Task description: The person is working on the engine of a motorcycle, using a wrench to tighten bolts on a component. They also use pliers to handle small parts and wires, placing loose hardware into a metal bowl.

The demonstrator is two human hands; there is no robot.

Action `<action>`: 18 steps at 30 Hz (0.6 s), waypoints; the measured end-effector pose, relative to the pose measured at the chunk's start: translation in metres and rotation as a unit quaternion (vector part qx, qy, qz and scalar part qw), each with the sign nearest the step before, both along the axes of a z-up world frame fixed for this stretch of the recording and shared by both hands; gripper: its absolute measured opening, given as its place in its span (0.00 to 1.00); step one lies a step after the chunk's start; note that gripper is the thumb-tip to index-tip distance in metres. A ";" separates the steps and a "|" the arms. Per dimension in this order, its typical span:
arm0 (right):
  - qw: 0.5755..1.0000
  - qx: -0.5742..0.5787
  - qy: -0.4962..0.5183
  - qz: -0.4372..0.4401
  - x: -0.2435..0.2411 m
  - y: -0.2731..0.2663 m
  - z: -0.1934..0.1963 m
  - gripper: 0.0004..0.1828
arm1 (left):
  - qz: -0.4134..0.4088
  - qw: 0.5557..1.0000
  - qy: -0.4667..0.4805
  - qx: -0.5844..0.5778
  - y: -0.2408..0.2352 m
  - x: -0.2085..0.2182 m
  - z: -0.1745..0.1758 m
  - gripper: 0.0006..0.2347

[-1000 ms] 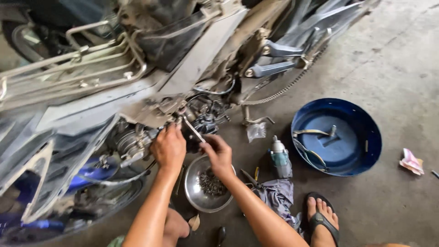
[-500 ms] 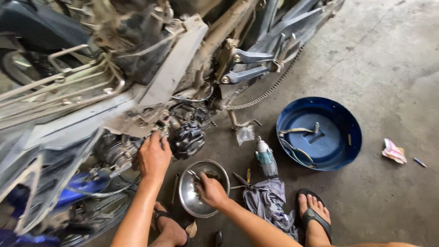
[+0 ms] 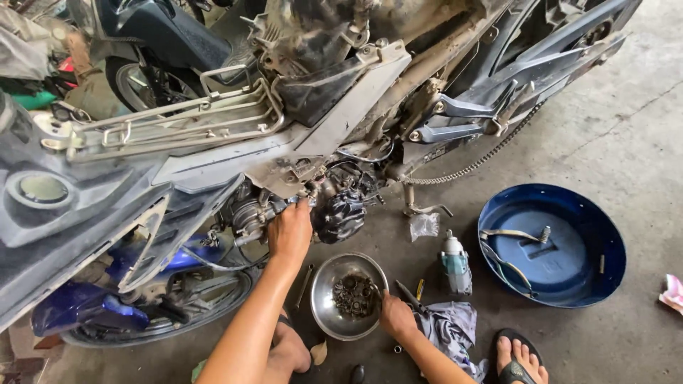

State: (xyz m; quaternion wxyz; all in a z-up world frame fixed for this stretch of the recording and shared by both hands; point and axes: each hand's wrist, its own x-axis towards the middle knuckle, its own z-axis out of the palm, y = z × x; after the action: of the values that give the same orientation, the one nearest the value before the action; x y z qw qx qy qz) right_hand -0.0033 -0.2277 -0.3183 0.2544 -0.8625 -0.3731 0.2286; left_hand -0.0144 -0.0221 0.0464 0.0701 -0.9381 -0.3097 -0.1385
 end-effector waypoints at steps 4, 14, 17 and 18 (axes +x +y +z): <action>0.999 0.035 -0.027 0.001 0.002 -0.007 -0.003 0.23 | 0.004 0.999 0.051 0.004 0.011 0.011 -0.012 0.12; 0.996 -0.012 -0.075 -0.044 0.011 -0.038 -0.030 0.17 | -0.013 0.996 0.007 -0.084 0.022 0.014 -0.018 0.08; 0.995 -0.007 -0.077 -0.069 0.006 -0.045 -0.023 0.18 | -0.003 0.994 0.008 -0.110 0.023 0.013 -0.024 0.09; 0.994 0.009 -0.075 -0.079 0.009 -0.043 -0.016 0.17 | -0.029 0.991 -0.022 -0.125 0.030 0.017 -0.029 0.10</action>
State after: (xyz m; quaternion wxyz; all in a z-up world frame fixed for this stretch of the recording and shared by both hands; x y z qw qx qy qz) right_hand 0.0060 -0.2711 -0.3345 0.2503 -0.9016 -0.3243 0.1391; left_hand 0.0029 0.0083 0.0175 -0.0585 -0.9447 -0.2992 -0.1209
